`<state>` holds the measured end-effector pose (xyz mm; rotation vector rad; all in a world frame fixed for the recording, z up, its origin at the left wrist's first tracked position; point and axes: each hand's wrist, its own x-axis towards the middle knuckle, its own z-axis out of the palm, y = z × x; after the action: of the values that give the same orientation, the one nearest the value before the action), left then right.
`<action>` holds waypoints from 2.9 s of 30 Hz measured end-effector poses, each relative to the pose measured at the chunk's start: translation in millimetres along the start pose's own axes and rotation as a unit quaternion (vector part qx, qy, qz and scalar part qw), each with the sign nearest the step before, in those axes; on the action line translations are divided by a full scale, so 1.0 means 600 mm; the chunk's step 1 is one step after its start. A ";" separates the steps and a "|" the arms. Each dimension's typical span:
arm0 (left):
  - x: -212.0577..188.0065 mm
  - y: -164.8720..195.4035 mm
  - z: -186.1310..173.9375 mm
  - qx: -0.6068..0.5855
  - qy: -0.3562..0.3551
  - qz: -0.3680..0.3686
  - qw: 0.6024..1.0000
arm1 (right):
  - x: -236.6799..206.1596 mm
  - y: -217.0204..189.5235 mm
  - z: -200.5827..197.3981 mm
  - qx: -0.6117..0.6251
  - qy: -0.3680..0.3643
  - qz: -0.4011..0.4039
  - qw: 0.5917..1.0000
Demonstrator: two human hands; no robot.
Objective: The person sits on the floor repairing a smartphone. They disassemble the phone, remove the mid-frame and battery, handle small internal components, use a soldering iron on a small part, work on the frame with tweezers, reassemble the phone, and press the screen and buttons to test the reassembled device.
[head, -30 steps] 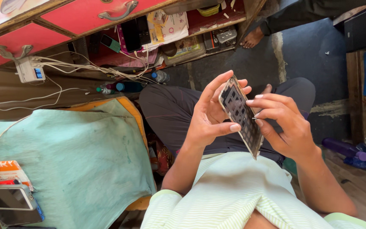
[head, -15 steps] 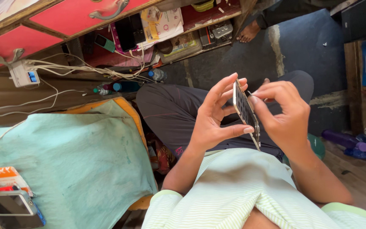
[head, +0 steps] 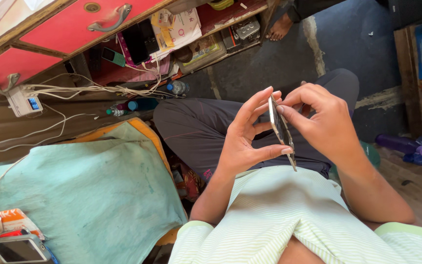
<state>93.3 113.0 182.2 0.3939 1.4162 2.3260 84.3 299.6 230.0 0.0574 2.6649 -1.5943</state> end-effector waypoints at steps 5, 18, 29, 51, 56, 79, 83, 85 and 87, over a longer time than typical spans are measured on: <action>0.001 -0.001 0.000 -0.013 0.003 -0.010 1.000 | 0.003 0.000 -0.006 -0.006 -0.014 0.009 1.000; 0.003 -0.007 -0.018 -0.129 -0.018 -0.034 0.991 | 0.013 0.054 -0.013 0.164 -0.106 0.111 0.975; 0.003 -0.015 -0.019 -0.129 -0.013 -0.039 0.991 | 0.013 0.064 -0.012 0.166 -0.115 0.144 0.969; -0.001 -0.005 -0.008 -0.062 -0.001 -0.036 0.997 | -0.013 0.022 0.023 0.042 0.014 0.063 0.997; 0.001 -0.003 -0.010 -0.102 -0.002 -0.048 0.994 | -0.014 0.025 0.012 0.060 -0.005 0.083 0.995; 0.002 -0.009 -0.014 -0.107 -0.002 -0.044 0.993 | -0.016 0.028 0.005 0.043 -0.028 0.101 0.994; 0.001 -0.007 -0.012 -0.102 0.000 -0.046 0.994 | -0.015 0.024 0.007 0.036 -0.025 0.100 0.994; 0.000 -0.006 -0.010 -0.101 0.000 -0.048 0.994 | -0.016 0.023 0.007 0.033 -0.021 0.101 0.994; -0.001 -0.005 -0.010 -0.104 -0.001 -0.050 0.993 | -0.016 0.024 0.008 0.026 -0.018 0.103 0.994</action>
<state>91.7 109.3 176.9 0.2596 1.1490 2.3611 94.9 302.2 215.6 0.2924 2.4956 -1.5835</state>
